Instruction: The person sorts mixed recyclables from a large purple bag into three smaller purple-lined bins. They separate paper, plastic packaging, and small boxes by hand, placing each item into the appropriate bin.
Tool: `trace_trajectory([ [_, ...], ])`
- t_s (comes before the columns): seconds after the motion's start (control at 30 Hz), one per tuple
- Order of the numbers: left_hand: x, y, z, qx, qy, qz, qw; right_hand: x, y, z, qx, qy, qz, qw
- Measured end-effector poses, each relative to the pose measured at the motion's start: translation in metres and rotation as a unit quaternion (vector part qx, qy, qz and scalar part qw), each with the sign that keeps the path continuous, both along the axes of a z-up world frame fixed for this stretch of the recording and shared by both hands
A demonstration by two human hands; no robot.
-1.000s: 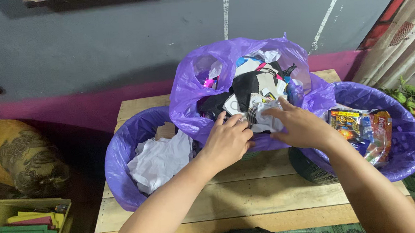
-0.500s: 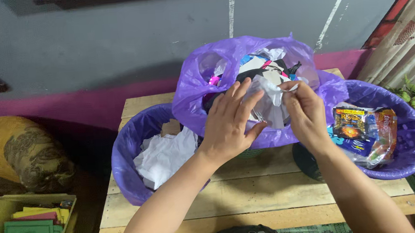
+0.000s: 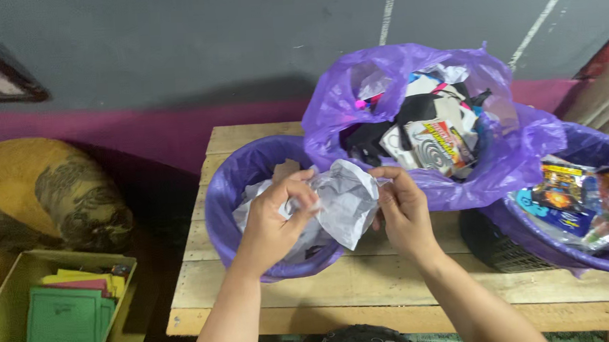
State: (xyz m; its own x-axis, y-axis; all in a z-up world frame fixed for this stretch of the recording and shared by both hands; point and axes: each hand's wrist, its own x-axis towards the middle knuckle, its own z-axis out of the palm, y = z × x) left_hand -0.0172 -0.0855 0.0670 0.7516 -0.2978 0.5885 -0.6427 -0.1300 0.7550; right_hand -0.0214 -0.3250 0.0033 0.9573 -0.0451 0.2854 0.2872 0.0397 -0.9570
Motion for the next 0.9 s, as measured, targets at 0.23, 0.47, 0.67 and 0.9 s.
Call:
trace_trajectory([
  [0.23, 0.007, 0.082, -0.037, 0.185, 0.112, 0.019, 0.976, 0.005, 0.036, -0.035, 0.013, -0.008, -0.065, 0.998],
  [0.47, 0.016, 0.117, -0.039, 0.192, 0.012, -0.022, 0.981, -0.001, 0.055, -0.044, -0.031, -0.015, -0.109, 0.993],
  [0.67, 0.031, 0.104, -0.024, 0.094, 0.190, 0.009, 0.977, -0.003, 0.069, -0.038, 0.129, -0.003, -0.030, 0.991],
  [0.9, 0.049, 0.093, -0.023, 0.154, 0.215, 0.073, 0.962, -0.010, 0.063, -0.014, -0.010, -0.018, -0.014, 1.000],
])
